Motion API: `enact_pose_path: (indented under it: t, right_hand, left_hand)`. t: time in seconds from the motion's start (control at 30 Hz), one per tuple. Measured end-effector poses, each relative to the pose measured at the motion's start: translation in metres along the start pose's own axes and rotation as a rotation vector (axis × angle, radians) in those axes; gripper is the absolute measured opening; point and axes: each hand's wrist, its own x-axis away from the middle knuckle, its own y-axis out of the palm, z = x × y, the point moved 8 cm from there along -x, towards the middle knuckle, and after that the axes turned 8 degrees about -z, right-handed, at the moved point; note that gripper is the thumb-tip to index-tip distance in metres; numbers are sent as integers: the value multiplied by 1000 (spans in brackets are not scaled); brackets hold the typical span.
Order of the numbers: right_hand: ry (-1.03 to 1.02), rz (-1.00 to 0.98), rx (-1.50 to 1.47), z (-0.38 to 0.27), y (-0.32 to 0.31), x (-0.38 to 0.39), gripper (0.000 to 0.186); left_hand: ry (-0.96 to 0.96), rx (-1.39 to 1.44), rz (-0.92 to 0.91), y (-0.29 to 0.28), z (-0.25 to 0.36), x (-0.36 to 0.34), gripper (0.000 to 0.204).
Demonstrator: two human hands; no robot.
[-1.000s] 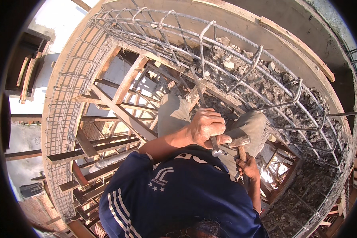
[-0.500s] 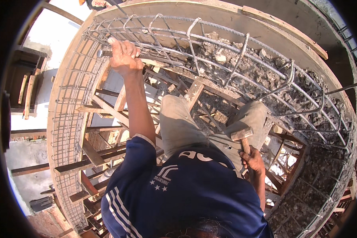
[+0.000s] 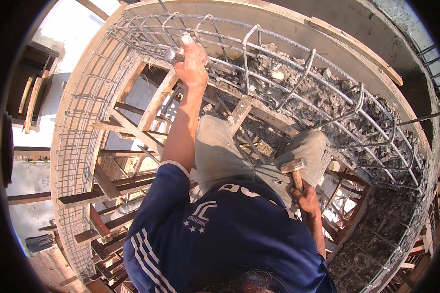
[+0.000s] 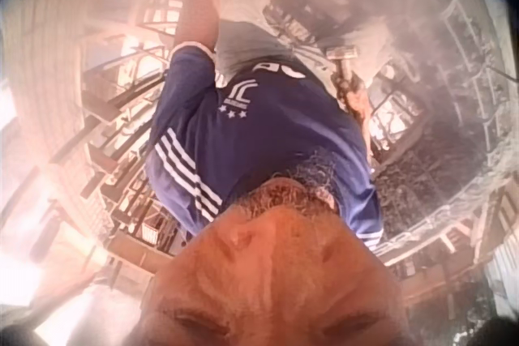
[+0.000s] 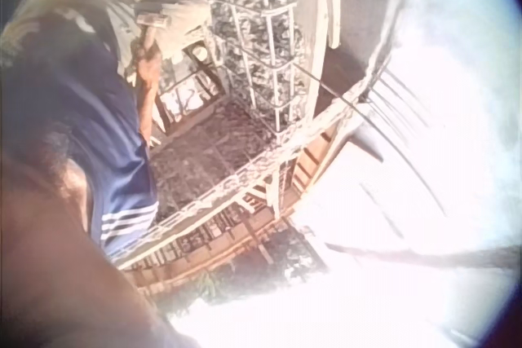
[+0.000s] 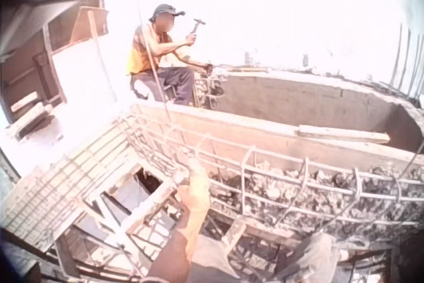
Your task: The person uses a hammer to strike and bend metal rebar into a curved concrete form on a construction site, manually positioning the rods before hammering them.
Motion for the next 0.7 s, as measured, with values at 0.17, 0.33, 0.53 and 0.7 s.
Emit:
enact_pose_path:
  t: [0.17,0.33,0.53,0.7]
  right_hand:
    - [-186,109,177,-75,-8,19,26]
    - [-499,179,-8,-195,-21,44,27]
    - [-1278,490,-3,-314,-55,159,40]
    - [-1686,200,146,-365,-68,243,44]
  left_hand:
    - [-54,16,25,13,25,-30,50]
    - [-177,-92,121,1,-1,-30,52]
    - [111,-153,-143,54,55,9,56]
    - [-6,-298,-100,25,28,2,58]
